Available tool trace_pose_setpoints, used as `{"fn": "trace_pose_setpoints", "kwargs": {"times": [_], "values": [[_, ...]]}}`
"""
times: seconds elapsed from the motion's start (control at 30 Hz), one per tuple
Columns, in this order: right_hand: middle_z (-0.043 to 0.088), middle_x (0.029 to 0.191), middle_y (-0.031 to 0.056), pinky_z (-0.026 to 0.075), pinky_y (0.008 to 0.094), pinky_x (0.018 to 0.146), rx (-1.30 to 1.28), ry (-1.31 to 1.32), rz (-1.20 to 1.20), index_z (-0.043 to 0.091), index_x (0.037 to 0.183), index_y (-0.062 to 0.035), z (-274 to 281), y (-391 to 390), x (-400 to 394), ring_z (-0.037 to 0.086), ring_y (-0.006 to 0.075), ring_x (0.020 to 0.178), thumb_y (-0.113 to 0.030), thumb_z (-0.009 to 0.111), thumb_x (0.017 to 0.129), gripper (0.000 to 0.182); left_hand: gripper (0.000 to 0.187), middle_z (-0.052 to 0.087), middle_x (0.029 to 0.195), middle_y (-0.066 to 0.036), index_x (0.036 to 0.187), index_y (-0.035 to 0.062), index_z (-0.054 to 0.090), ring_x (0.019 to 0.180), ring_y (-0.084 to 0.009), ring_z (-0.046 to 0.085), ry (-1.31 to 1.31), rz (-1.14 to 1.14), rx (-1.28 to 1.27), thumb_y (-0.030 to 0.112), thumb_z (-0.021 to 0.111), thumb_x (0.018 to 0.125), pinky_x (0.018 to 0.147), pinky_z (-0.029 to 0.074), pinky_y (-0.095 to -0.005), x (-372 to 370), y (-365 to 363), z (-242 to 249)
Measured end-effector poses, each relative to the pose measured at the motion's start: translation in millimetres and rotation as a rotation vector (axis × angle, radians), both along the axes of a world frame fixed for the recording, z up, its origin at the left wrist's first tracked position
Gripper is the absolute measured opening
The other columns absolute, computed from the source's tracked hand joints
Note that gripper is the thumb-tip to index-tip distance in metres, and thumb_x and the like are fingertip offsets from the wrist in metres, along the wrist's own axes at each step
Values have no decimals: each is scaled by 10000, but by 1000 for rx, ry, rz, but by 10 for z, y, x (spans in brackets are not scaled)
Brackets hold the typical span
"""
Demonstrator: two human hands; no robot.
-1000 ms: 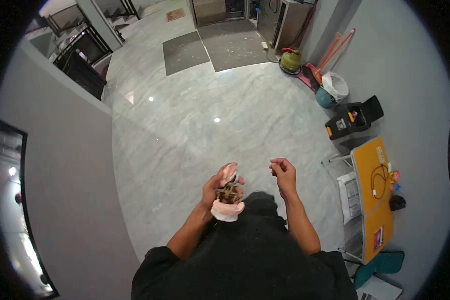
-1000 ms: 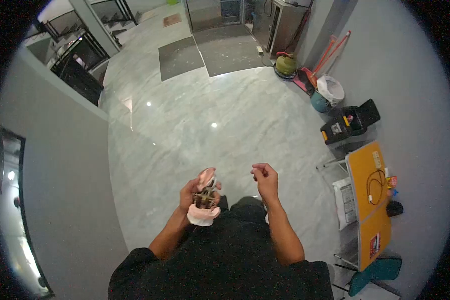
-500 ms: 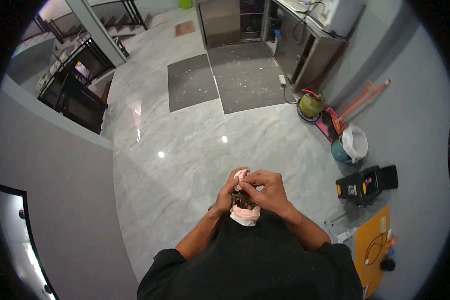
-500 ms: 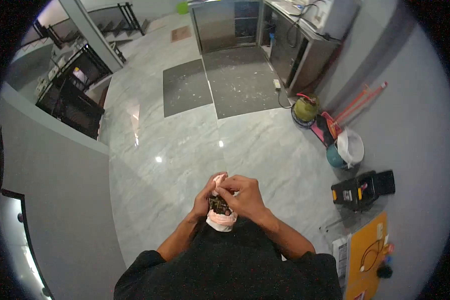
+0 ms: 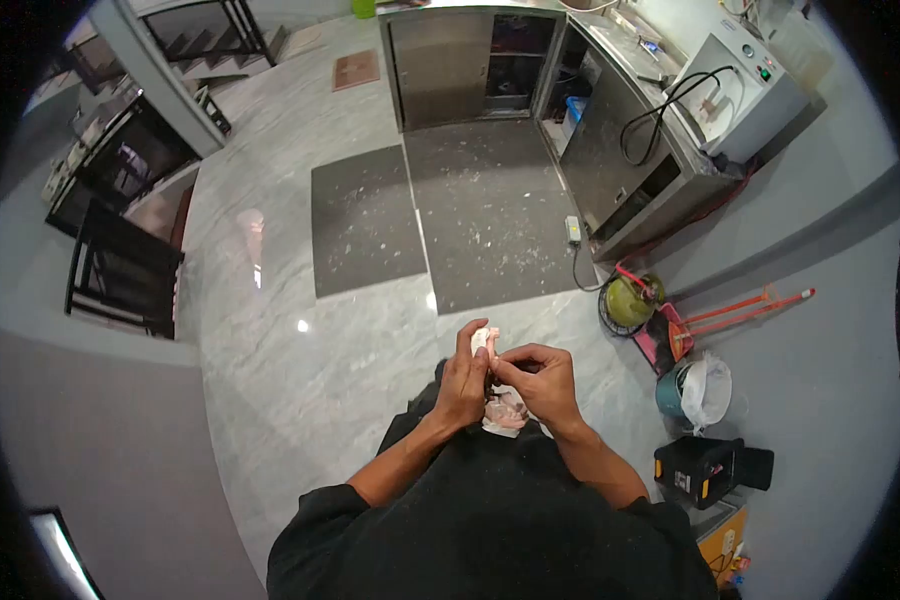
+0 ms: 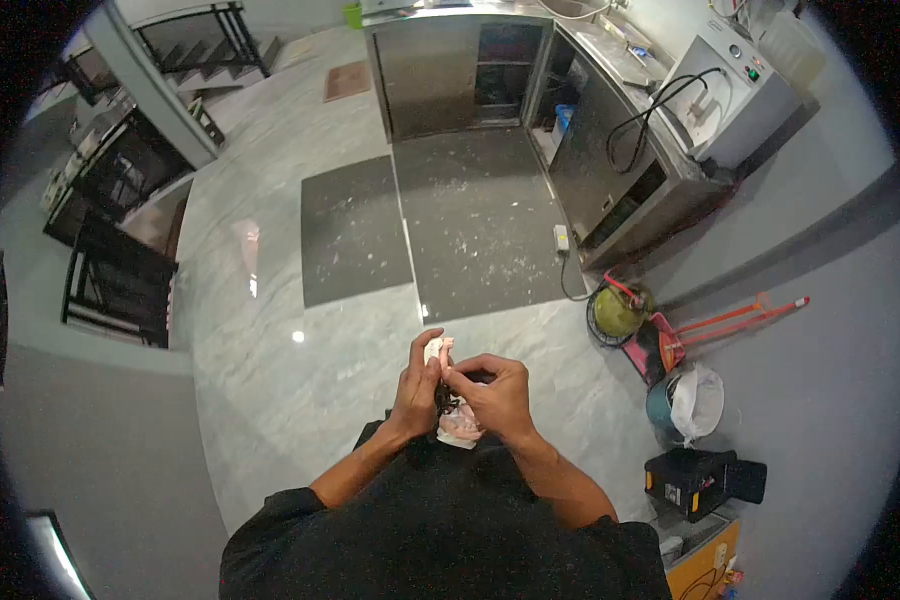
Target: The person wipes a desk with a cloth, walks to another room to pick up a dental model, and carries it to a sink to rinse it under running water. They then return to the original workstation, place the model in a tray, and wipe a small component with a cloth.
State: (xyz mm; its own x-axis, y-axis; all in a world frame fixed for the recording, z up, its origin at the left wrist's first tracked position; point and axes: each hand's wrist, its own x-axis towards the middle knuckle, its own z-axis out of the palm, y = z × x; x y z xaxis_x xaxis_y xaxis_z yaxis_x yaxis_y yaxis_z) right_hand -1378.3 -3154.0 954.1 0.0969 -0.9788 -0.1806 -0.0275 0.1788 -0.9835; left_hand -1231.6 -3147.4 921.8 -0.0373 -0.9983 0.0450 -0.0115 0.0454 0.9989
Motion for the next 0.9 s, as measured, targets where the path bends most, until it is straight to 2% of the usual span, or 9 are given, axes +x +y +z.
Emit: {"fn": "trace_pose_setpoints", "kwargs": {"times": [0.1, 0.13, 0.27, 0.37, 0.4, 0.5, 0.67, 0.77, 0.9], "values": [[723, 823, 93, 561, 239, 677, 21, -92, -91, 720, 899, 43, 143, -877, -4, 674, 111, 745, -24, 758, 836, 99, 422, 616, 782, -155, 1395, 38, 369, 683, -243, 595, 7, -83, 37, 223, 372, 1016, 636, 451, -370, -1, -1003, 171], [722, 829, 98, 568, 241, 687, 23, -118, -109, 716, 910, 46, 218, -1167, -8, 677, 114, 752, -20, 753, 840, 103, 486, 604, 910, -86, 1424, 43, 343, 791, -146, 554, 28, -141, 68, 337, 371, 1038, 711, 466, -301, 4, -1311, 205], [721, 903, 126, 593, 248, 723, 40, -245, -146, 693, 980, 61, 224, -2408, -107, 696, 137, 806, -7, 740, 849, 155, 471, 610, 902, -94, 1440, 29, 327, 777, -162, 572, -153, -108, -210, 265, 370, 1035, 693, 473, -311, -106, -2638, 193], [720, 938, 144, 604, 259, 721, 79, -262, -131, 686, 1021, 67, 166, -3313, -267, 704, 152, 824, -8, 725, 863, 180, 463, 622, 1051, -264, 1424, 19, 347, 900, -381, 643, -145, -115, -195, 196, 421, 1003, 819, 494, -420, -206, -3551, 162], [719, 950, 152, 608, 264, 720, 93, -254, -111, 683, 1035, 69, 142, -3623, -345, 706, 158, 830, -8, 718, 869, 186, 470, 620, 1056, -266, 1430, 15, 335, 885, -386, 646, -201, -107, -222, 181, 427, 1000, 809, 498, -428, -245, -3861, 120], [717, 962, 163, 623, 284, 726, 116, -423, -66, 680, 1065, 71, 139, -4664, -558, 712, 179, 839, -4, 692, 887, 193, 461, 596, 887, -90, 1444, 24, 305, 726, -144, 558, -230, -54, -280, 243, 368, 1043, 642, 466, -302, -461, -4796, 123], [703, 1025, 170, 606, 310, 809, 161, -391, 157, 648, 1129, 88, 367, -6275, -898, 703, 192, 904, -34, 648, 935, 229, 477, 593, 913, -71, 1452, 40, 306, 740, -117, 534, -21, -9, -156, 301, 350, 1055, 656, 461, -269, -735, -6210, 401], [707, 1004, 147, 606, 304, 795, 164, -406, 203, 645, 1112, 77, 454, -7134, -992, 705, 182, 871, -36, 658, 931, 214, 445, 588, 836, -74, 1438, 22, 316, 720, -128, 539, 59, -8, -131, 223, 366, 1044, 646, 459, -291, -813, -7015, 496], [699, 987, 136, 593, 294, 781, 128, -478, 241, 620, 1119, 70, 400, -8155, -1083, 691, 164, 873, -54, 657, 937, 223, 486, 572, 966, -69, 1463, 50, 302, 766, -100, 531, 122, -28, -147, 300, 353, 1050, 658, 481, -263, -911, -8052, 468]]}}
